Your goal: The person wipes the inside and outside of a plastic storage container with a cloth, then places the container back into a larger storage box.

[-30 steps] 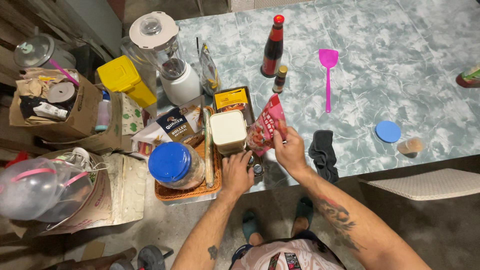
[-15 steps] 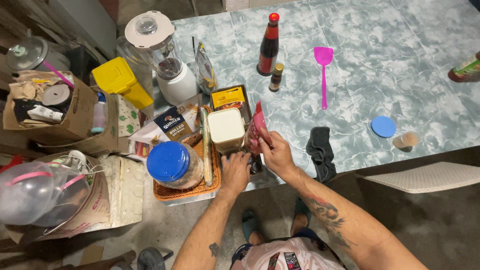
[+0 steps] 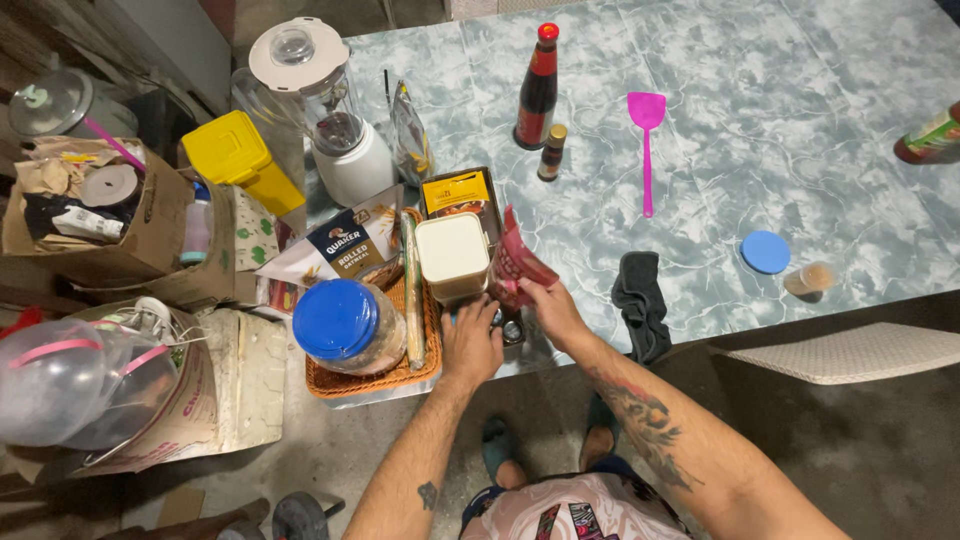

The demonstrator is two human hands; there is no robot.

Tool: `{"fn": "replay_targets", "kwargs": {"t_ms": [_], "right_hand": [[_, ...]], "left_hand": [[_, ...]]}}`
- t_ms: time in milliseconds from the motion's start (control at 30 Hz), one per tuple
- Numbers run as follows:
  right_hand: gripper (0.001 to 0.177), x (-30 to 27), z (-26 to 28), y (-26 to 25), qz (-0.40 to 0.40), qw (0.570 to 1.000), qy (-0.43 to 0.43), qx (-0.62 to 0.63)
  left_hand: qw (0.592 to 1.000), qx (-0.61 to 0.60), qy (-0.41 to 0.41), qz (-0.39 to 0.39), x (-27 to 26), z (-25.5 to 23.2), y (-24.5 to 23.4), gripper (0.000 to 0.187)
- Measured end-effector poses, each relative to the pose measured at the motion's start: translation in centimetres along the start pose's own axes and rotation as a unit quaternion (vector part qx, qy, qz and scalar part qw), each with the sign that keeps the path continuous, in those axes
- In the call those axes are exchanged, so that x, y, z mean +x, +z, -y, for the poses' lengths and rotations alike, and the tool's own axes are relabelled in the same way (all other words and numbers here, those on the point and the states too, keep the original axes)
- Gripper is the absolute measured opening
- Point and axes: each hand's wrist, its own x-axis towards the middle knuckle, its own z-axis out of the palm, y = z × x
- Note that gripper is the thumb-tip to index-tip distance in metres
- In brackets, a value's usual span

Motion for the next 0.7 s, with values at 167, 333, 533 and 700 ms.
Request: {"fn": "replay_targets", "kwargs": {"t_ms": [167, 333, 533, 700], "right_hand": [[0.042, 0.1, -1.6, -0.2, -0.045, 0.969, 0.166, 0.177], [0.035, 0.9, -5.2, -2.4, -0.032, 0.968, 0.172, 0.181], [0.034, 1.8, -7.3, -3.5, -0.036, 0.986, 0.141, 0.084], [0.033, 1.8, -7.2, -3.7, -0.029, 0.985, 0.16, 0.049]], "left_hand": [[1.0, -0.028, -0.008, -0.001, 0.2, -0.2, -0.2, 0.054], [0.999, -0.033, -0.01, 0.007, 0.1, -0.3, -0.2, 0.053], [0.999, -0.049, -0.012, -0.003, 0.2, -0.2, -0.3, 0.056], [0.994, -0.101, -0.028, -0.011, 0.4, 0.9, -0.2, 0.059]]}}
